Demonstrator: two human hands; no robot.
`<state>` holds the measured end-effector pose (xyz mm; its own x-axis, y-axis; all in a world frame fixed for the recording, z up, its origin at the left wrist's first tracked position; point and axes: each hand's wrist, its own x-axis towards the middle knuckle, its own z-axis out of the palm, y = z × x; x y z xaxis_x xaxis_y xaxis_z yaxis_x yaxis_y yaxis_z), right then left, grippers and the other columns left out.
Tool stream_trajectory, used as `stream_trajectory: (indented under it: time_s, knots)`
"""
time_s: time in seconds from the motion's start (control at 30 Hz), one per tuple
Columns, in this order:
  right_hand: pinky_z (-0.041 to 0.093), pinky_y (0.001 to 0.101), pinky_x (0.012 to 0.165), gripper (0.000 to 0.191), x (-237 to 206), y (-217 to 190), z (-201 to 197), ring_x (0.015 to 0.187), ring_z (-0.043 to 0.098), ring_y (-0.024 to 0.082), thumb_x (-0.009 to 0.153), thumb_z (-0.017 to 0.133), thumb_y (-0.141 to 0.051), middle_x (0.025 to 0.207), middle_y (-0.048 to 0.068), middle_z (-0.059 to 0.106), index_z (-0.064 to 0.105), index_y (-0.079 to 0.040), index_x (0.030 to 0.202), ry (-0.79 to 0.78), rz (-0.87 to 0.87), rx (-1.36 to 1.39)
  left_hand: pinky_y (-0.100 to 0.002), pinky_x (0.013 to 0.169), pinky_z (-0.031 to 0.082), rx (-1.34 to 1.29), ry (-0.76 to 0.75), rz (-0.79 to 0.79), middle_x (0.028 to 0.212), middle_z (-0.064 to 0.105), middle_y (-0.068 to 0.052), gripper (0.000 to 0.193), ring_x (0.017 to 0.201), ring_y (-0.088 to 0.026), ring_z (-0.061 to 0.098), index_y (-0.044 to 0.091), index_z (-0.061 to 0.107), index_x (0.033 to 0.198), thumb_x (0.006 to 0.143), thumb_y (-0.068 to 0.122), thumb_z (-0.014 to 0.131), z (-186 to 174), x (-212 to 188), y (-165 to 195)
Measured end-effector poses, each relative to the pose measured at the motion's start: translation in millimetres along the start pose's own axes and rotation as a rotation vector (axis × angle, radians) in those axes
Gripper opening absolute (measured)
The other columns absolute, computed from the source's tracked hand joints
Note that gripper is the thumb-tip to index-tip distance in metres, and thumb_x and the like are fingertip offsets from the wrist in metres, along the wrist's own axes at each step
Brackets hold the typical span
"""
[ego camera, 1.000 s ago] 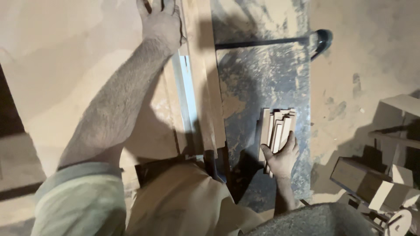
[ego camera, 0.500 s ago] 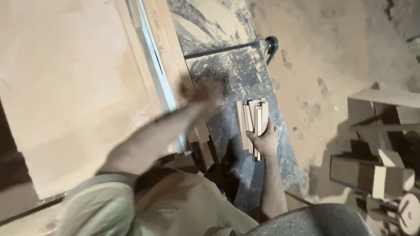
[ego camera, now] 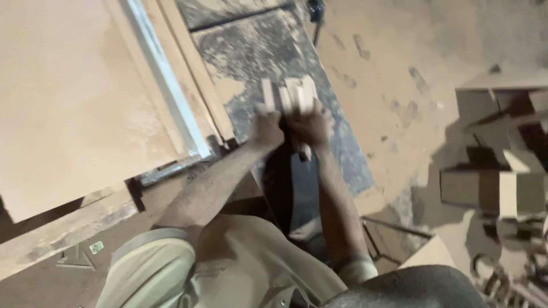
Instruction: The person cuts small wooden strips into shorter pieces on a table saw, pushing each strip along the fence by hand and stacking the cut pieces on the saw table. At the end the person gathers the cut pieces and places them into a plastic bucket.
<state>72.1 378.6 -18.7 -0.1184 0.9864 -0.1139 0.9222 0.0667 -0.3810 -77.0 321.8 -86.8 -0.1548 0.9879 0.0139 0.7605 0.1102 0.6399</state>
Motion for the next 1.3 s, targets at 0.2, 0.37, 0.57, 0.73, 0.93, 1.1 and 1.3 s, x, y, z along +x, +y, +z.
stream_trajectory:
  time_s: [0.2, 0.37, 0.57, 0.73, 0.93, 1.1, 1.3]
  knots:
    - [0.043, 0.0593, 0.105, 0.109, -4.7, -17.7, -7.5, 0.131, 0.044, 0.05, 0.065, 0.086, -0.042, 0.142, 0.026, 0.046, 0.033, -0.015, 0.156, -0.011, -0.019, 0.009, -0.048, 0.088, 0.055, -0.048, 0.131, -0.165, 0.115, 0.056, -0.028, 0.037, 0.1, -0.042, 0.06, 0.002, 0.069, 0.113, 0.076, 0.001, 0.066, -24.5, -18.2, 10.9]
    - [0.038, 0.062, 0.108, 0.115, -2.3, -23.4, -12.5, 0.136, 0.037, 0.048, 0.067, 0.086, -0.051, 0.148, 0.022, 0.038, 0.025, -0.021, 0.16, -0.079, 0.032, -0.084, -0.036, 0.086, 0.059, -0.826, 0.258, -0.303, 0.113, 0.068, -0.019, 0.062, 0.1, -0.029, 0.07, 0.005, 0.055, 0.137, 0.077, 0.013, 0.065, -77.9, -65.2, 4.9]
    - [0.038, 0.0629, 0.109, 0.116, -5.9, -35.6, -15.8, 0.138, 0.037, 0.047, 0.068, 0.086, -0.051, 0.151, 0.022, 0.037, 0.023, -0.021, 0.161, -0.101, 0.063, -0.131, -0.046, 0.096, 0.053, -0.147, 0.673, -0.148, 0.116, 0.063, -0.028, 0.05, 0.106, -0.042, 0.064, -0.006, 0.064, 0.127, 0.08, 0.01, 0.074, -116.8, -107.0, -83.8]
    - [0.037, 0.0628, 0.109, 0.117, -12.1, -43.7, -22.0, 0.138, 0.036, 0.048, 0.067, 0.087, -0.053, 0.151, 0.023, 0.036, 0.023, -0.019, 0.16, -0.082, 0.031, -0.117, -0.046, 0.096, 0.054, 0.003, 0.432, -0.251, 0.126, 0.062, -0.026, 0.02, 0.104, -0.043, 0.065, -0.003, 0.068, 0.107, 0.09, 0.009, 0.065, -107.6, -89.0, -127.9]
    - [0.038, 0.0641, 0.107, 0.115, -5.0, -36.1, -10.0, 0.136, 0.039, 0.048, 0.069, 0.086, -0.054, 0.149, 0.023, 0.039, 0.025, -0.02, 0.16, -0.049, -0.012, -0.155, -0.057, 0.091, 0.049, 0.292, 0.198, -0.306, 0.136, 0.055, -0.012, 0.055, 0.119, -0.04, 0.054, 0.003, 0.063, 0.128, 0.074, 0.011, 0.072, -125.9, -91.7, -127.3]
    - [0.039, 0.0659, 0.104, 0.114, 2.6, -16.3, 10.0, 0.133, 0.04, 0.051, 0.072, 0.085, -0.057, 0.147, 0.026, 0.042, 0.026, -0.018, 0.16, 0.037, -0.094, -0.151, -0.067, 0.104, 0.035, 0.373, 0.059, -0.307, 0.145, 0.048, -0.01, 0.056, 0.137, -0.037, 0.038, 0.003, 0.06, 0.133, 0.082, 0.023, 0.071, -149.2, -85.9, -114.7]
    - [0.037, 0.0648, 0.108, 0.114, 13.4, 2.9, 26.0, 0.135, 0.04, 0.052, 0.07, 0.086, -0.052, 0.148, 0.028, 0.041, 0.028, -0.013, 0.16, 0.032, -0.134, -0.121, -0.073, 0.11, 0.021, 0.464, 0.029, -0.351, 0.15, 0.045, -0.013, 0.047, 0.145, -0.04, 0.027, 0.001, 0.059, 0.138, 0.093, 0.015, 0.055, -158.5, -55.8, -128.5]
